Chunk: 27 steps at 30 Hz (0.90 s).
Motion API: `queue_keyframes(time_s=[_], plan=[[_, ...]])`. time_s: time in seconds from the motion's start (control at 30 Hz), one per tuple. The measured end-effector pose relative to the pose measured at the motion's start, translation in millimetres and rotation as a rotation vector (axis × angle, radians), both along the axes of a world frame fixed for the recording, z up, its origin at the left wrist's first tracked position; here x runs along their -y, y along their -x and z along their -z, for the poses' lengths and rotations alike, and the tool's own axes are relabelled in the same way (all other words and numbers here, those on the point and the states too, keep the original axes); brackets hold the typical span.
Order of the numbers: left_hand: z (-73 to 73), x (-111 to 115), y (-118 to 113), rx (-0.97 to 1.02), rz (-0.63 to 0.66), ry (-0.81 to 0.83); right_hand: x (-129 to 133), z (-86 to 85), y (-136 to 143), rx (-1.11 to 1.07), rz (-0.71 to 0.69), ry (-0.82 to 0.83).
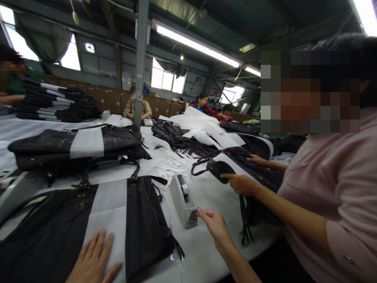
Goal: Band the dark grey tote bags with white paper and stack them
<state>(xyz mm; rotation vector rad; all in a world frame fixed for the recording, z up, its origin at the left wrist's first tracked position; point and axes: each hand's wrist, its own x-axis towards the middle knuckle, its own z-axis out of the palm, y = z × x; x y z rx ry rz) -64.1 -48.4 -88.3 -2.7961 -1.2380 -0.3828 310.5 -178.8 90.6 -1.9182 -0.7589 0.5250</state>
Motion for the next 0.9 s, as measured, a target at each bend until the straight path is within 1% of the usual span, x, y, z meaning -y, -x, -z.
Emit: queue_keyframes(time_s=[0.07,0.13,0.27,0.33,0.47,0.53,0.6,0.67,0.73,0.8,0.83,0.9], plan=[[-2.5,1.6,0.7,-0.004,0.004,0.005,8.5,11.4,4.6,-0.050,0.000,-0.036],[-4.0,1.4,1.2,-0.006,0.000,0.015,12.4,24.2,8.1,-0.120,0.017,-0.035],[-6.1,-1.7,1.0,-0.025,-0.006,0.028,9.7,49.1,11.2,-0.352,0.075,-0.004],[-7.9,-1.9,0.7,-0.033,-0.008,0.026,5.4,58.5,11.2,-0.408,0.113,-0.022],[-11.1,1.0,0.7,-0.023,-0.005,0.022,-3.8,70.8,8.8,-0.345,0.143,-0.068],[-11.7,2.3,0.0,-0.012,-0.002,0.027,-3.7,75.6,6.4,-0.305,0.148,-0.047],[-13.2,3.1,-1.8,-0.001,-0.007,0.042,3.2,78.6,3.9,-0.280,0.159,-0.003],[-18.3,4.6,-4.1,0.008,-0.024,0.069,15.6,76.8,3.8,-0.206,0.150,0.053],[-29.3,7.6,-6.2,0.007,-0.044,0.113,27.9,66.8,8.3,-0.051,0.089,0.113],[-45.3,11.0,-8.1,-0.001,-0.058,0.173,31.9,48.0,18.1,0.136,-0.038,0.154],[-53.7,12.0,-9.3,-0.004,-0.056,0.206,29.0,36.0,25.0,0.209,-0.121,0.156],[-68.6,12.3,-11.6,-0.010,-0.059,0.269,13.1,9.6,43.5,0.310,-0.325,0.133]])
